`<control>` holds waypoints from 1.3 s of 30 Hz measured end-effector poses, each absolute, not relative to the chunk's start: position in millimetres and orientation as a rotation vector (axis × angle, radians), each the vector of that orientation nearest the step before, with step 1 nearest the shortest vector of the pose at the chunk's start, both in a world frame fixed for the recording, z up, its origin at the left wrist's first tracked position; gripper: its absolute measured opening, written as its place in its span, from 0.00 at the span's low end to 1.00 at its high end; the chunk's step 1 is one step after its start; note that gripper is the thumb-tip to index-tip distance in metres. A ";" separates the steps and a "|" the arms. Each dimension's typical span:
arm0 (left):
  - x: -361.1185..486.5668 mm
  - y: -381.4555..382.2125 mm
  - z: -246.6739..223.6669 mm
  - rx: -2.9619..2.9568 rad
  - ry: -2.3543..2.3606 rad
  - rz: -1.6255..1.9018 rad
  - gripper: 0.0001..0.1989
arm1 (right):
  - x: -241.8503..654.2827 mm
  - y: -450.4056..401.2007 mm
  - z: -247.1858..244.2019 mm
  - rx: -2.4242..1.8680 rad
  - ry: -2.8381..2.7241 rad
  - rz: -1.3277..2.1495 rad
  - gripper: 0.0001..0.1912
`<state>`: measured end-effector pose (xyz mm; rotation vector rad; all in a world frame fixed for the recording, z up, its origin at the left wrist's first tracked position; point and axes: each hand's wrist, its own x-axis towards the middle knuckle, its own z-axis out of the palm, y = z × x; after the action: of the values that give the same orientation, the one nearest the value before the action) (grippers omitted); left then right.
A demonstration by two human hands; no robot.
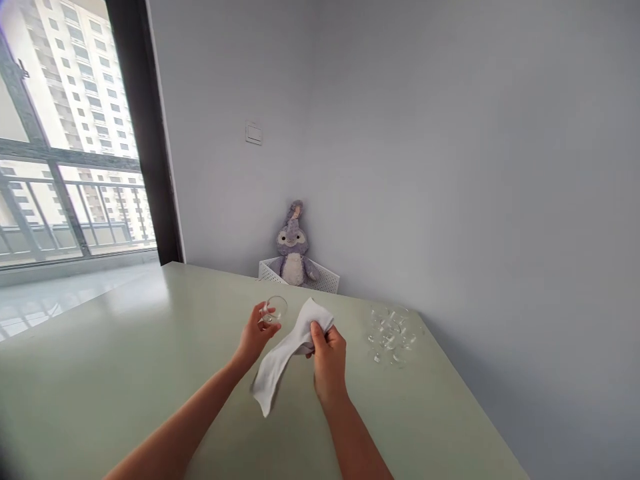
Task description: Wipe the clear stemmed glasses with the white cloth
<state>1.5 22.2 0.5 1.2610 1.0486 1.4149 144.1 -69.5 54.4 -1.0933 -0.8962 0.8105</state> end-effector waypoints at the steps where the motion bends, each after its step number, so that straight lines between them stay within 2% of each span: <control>1: 5.2 15.4 -1.3 1.298 1.045 1.408 0.28 | 141.0 -69.4 52.4 -1.105 -0.965 0.805 0.15; 7: 8.8 -4.5 -11.1 1.618 1.080 1.349 0.29 | 133.3 -76.7 43.5 -1.082 -1.485 1.050 0.22; 11: 11.0 -12.8 -6.0 1.784 0.924 1.353 0.29 | 143.2 -76.6 30.9 -1.124 -1.635 1.029 0.14; 14: 15.3 -20.8 -1.3 1.837 0.776 1.327 0.27 | 147.8 -70.9 16.1 -1.128 -1.425 1.016 0.06; 19: 20.8 -20.9 -7.3 1.452 0.770 1.482 0.11 | 156.9 -63.3 10.5 -0.847 -0.534 1.281 0.11; 22: 20.1 -14.0 -8.1 1.113 0.723 1.370 0.13 | 157.5 -65.3 11.4 -0.762 -0.286 1.383 0.11; 26: 13.5 -10.4 -1.0 0.982 0.472 0.984 0.18 | 144.0 -76.7 1.4 -0.810 -0.516 1.538 0.13; 28: 10.8 -10.3 -0.7 0.952 0.468 0.881 0.16 | 138.0 -83.3 -6.5 -0.901 -0.823 1.458 0.18; 31: 10.8 -10.8 -5.7 0.872 0.605 0.784 0.17 | 137.3 -89.0 -17.0 -1.125 -1.357 1.026 0.23; 34: 13.4 -13.1 -6.4 0.924 0.719 0.741 0.19 | 142.8 -88.6 -20.3 -1.213 -1.539 0.743 0.17; 36: 13.6 -15.2 -1.1 0.970 0.628 0.820 0.18 | 147.1 -86.5 -17.0 -1.197 -1.356 0.870 0.13; 39: 10.5 -15.9 8.5 0.957 0.415 0.952 0.19 | 152.6 -83.9 -9.5 -1.004 -0.944 1.227 0.12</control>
<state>10.5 -15.9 8.5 0.9565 0.4147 0.9517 152.6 -83.9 -9.5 -1.0043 -0.9436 1.2272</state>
